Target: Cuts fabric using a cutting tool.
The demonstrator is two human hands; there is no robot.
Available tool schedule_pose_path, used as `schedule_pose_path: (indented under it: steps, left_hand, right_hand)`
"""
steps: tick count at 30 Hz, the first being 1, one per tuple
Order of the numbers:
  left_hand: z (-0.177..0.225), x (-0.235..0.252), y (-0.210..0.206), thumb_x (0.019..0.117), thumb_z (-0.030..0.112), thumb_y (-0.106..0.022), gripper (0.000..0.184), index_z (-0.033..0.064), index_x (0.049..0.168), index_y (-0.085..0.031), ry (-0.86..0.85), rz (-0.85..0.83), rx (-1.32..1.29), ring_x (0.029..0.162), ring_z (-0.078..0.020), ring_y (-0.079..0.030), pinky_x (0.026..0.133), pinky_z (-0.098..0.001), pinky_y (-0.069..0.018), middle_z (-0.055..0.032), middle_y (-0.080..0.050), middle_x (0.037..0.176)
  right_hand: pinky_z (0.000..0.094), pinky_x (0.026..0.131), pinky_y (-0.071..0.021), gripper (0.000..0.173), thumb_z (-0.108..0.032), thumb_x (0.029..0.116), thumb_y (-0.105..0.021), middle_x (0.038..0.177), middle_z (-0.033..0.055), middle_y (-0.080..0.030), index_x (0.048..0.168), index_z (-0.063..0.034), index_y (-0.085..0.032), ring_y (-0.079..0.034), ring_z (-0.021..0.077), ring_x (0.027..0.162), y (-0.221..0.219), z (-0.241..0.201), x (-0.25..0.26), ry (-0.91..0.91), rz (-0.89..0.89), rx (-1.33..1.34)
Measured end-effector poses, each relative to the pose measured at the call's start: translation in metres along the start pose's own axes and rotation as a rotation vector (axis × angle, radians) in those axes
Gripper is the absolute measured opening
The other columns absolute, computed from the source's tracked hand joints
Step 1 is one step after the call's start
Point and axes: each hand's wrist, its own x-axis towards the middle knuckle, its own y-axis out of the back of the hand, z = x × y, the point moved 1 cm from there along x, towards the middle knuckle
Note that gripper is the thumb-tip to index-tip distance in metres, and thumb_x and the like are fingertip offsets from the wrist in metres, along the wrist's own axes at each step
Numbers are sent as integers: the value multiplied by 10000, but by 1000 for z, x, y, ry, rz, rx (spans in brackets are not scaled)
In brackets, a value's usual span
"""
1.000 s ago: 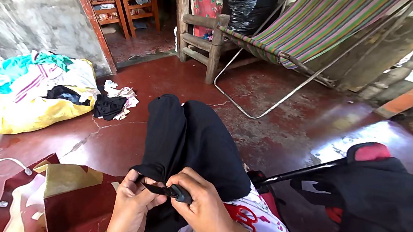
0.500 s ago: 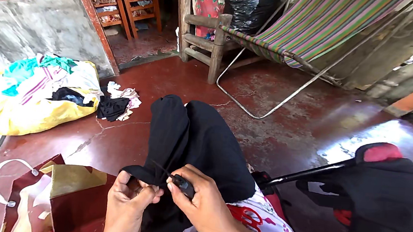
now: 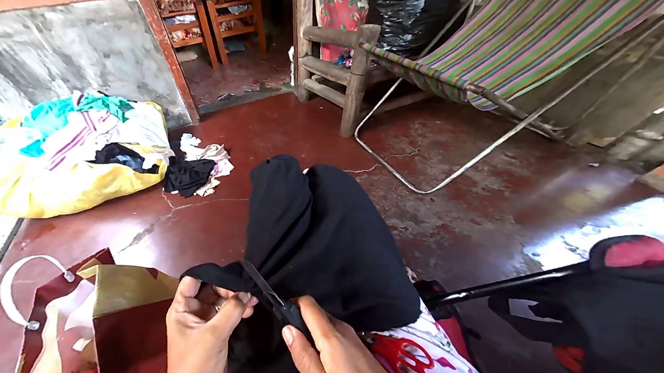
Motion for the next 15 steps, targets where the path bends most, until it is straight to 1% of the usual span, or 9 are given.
schedule_pose_path:
  steps: [2, 5, 8, 11, 15]
  left_hand:
    - [0, 0, 0, 715, -168, -616, 370, -41, 1053, -533, -4, 0, -7, 618, -196, -706, 570, -319, -629, -112, -683, 752]
    - [-1, 1, 1, 719, -160, -618, 368, -42, 1056, -530, -6, -18, -26, 625, -194, -707, 576, -314, -628, -113, -686, 761]
    - [-2, 1, 1, 726, -162, -618, 364, -41, 1057, -527, 3, -24, -43, 620, -189, -704, 574, -311, -625, -114, -684, 753]
    - [-2, 2, 1, 729, -164, -613, 368, -44, 1064, -519, 8, -30, -65, 620, -192, -705, 576, -311, -625, -123, -685, 754]
    - [-3, 2, 1, 731, -172, -612, 364, -37, 1057, -521, 1, -47, -85, 625, -187, -704, 578, -306, -622, -118, -687, 760]
  right_hand:
    - [365, 652, -573, 323, -247, 1087, -460, 905, 163, -654, 1217, 24, -579, -660, 223, 709, -2, 0, 0, 15, 11, -44]
    - [371, 646, -567, 301, -235, 1076, -472, 874, 160, -650, 1188, 20, -587, -660, 236, 713, -5, 1, 1, 18, 24, -87]
    - [383, 668, -567, 289, -230, 1070, -479, 869, 161, -650, 1170, 17, -588, -667, 250, 748, -5, 2, 3, 13, 14, -104]
    - [382, 649, -565, 280, -227, 1061, -489, 846, 154, -648, 1152, 14, -598, -666, 247, 736, -6, 4, 3, 24, 24, -114]
    - [384, 659, -568, 276, -224, 1058, -490, 861, 154, -652, 1156, 10, -599, -671, 248, 751, -7, 5, 4, 29, 27, -117]
